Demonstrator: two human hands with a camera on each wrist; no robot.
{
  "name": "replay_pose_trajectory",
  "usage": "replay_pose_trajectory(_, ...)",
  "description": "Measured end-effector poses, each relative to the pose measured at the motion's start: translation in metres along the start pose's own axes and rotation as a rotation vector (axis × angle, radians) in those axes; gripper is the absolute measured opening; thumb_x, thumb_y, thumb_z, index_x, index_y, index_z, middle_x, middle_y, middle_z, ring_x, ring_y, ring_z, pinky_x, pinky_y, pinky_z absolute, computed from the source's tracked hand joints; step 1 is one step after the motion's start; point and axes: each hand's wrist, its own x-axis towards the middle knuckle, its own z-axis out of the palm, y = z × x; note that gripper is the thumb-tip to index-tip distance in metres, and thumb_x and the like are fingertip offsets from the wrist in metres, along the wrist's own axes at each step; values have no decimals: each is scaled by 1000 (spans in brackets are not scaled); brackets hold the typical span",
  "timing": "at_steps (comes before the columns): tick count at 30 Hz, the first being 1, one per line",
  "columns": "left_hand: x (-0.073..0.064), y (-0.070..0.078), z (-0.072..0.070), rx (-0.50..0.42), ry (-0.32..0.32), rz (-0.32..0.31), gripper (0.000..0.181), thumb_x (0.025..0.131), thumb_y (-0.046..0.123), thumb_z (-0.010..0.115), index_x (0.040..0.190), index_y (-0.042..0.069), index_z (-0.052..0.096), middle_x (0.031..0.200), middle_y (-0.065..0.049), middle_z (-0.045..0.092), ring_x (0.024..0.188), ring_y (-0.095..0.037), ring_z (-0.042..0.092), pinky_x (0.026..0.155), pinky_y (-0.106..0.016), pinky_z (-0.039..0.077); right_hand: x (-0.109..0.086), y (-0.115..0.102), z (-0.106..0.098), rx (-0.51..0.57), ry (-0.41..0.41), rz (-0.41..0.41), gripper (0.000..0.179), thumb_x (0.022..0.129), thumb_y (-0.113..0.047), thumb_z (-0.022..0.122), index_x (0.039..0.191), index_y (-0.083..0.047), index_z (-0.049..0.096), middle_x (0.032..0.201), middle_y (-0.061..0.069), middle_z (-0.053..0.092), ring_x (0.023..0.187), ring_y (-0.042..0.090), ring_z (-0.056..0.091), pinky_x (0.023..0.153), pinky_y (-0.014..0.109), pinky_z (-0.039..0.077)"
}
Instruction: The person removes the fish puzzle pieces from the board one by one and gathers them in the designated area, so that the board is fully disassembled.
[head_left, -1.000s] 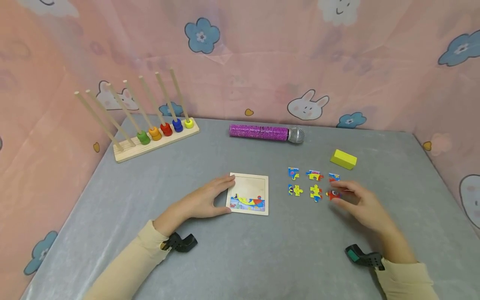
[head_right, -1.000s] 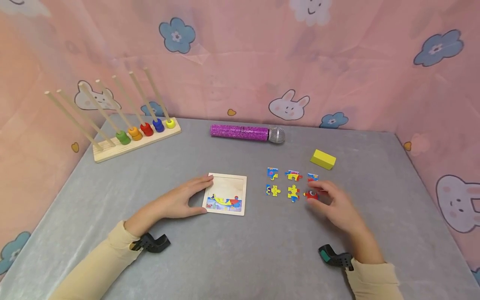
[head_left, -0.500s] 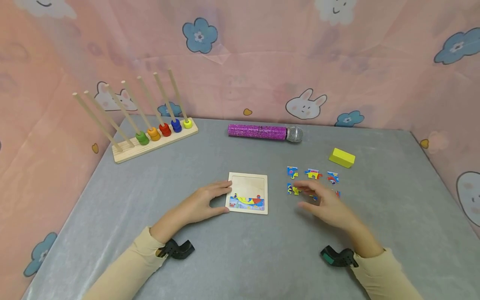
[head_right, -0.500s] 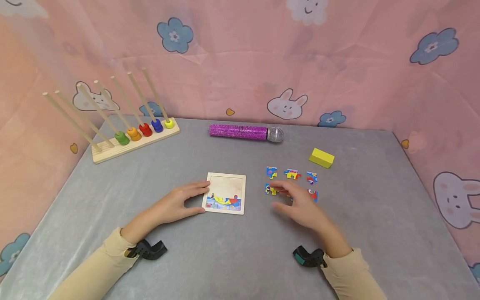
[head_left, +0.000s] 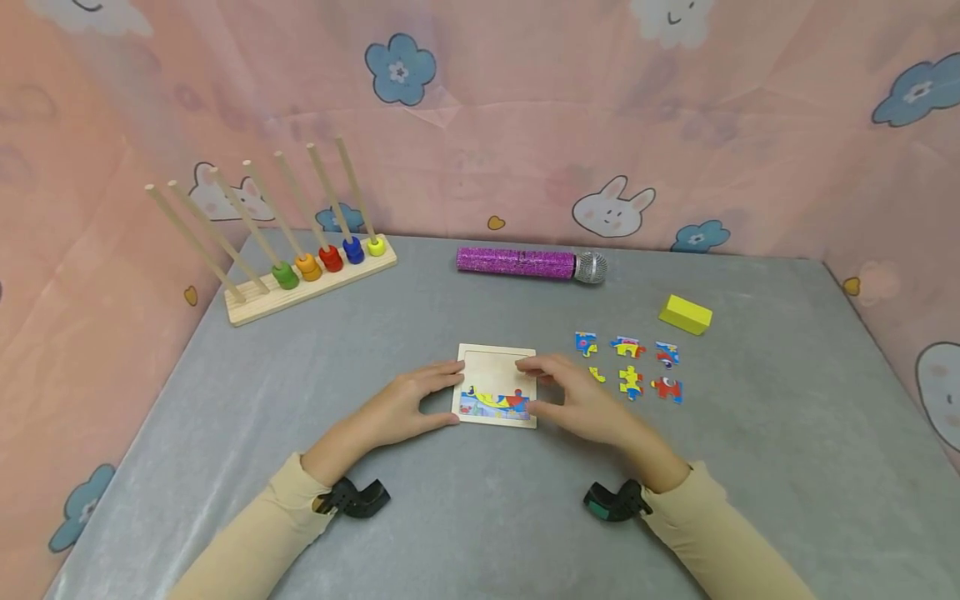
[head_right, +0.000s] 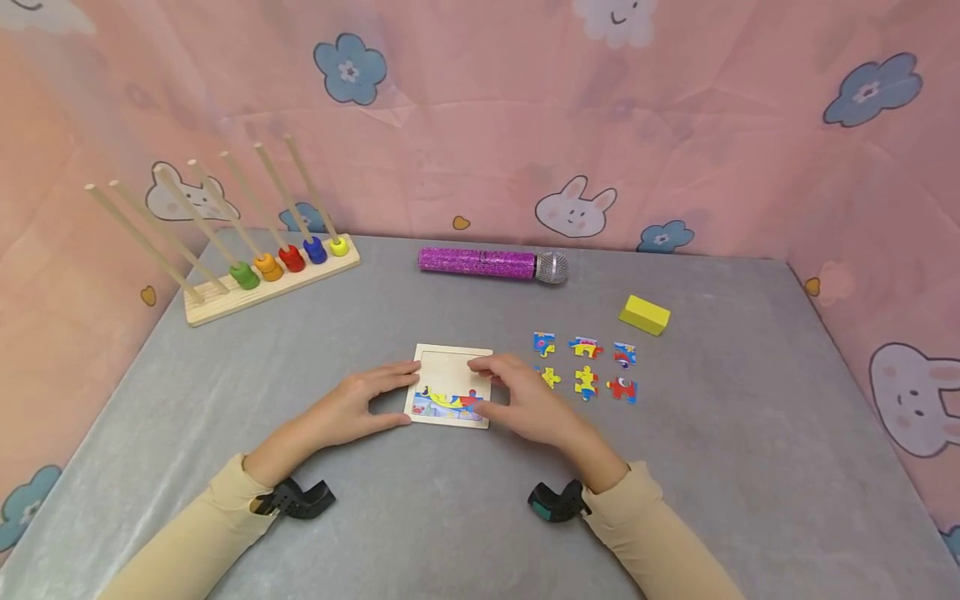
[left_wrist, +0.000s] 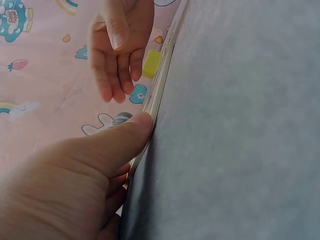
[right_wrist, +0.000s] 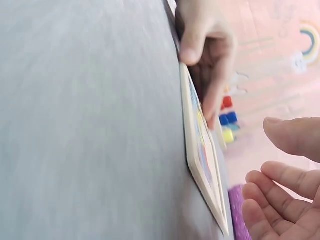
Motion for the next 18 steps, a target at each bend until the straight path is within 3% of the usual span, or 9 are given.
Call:
replay_pose_trajectory(11,0,-3,0,-16,-5,-10,57,84,29,72,132,3,55,144,-6,47,135,-23,42,108,-42,38,25,-19,32,-3,-52,-32,47,84,-15,70,127,-4,55,125,8,59,109,21,58,95,40,48)
replay_pose_trajectory(18,1,-3,0,-20,5,1,57,83,28,73,132,4,56,142,-7,49,133,-24,44,107,-42,39,30,-24,49,0,-25,-41,44,84,-13,69,124,-1,57,115,10,60,99,20,59,89,35,50)
